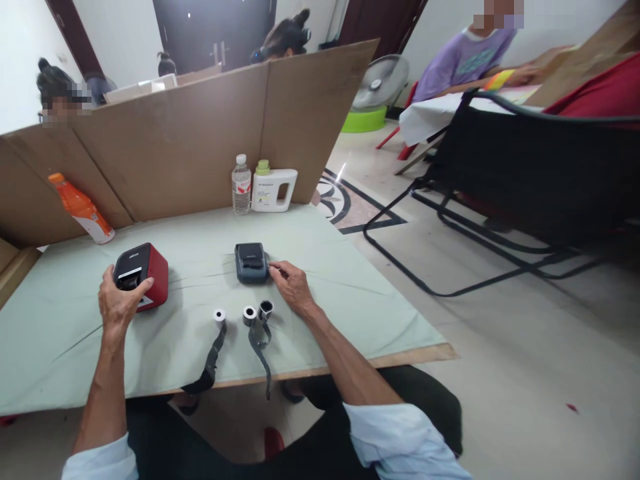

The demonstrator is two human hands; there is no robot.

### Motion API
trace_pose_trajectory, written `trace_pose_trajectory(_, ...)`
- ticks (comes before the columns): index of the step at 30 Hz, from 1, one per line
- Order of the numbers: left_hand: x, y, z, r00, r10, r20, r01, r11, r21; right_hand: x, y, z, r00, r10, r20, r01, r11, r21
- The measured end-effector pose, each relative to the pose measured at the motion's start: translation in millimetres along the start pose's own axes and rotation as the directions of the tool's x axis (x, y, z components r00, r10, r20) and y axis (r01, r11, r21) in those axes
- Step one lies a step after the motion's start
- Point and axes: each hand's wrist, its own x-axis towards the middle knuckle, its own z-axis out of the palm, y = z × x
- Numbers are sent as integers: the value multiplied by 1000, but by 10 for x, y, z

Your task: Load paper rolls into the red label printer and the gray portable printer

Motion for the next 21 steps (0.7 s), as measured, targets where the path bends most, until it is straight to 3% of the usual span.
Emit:
trace_pose_trajectory(7,-289,531,420,971,232,48,-231,973,-24,15,7,-6,1000,-4,-2,4,1000,10)
trace_pose_trajectory(11,-448,748,611,952,298,64,-300,954,23,25,18,-4,1000,-4,-3,4,1000,13)
trace_pose_trajectory(16,-596,870,719,947,320,20,-321,945,64,34,41,6,1000,-9,-13,10,1000,19)
trace_pose_trajectory(21,-756,843,782,949,316,1,-315,947,70,32,54,16,1000,-12,-10,12,1000,17)
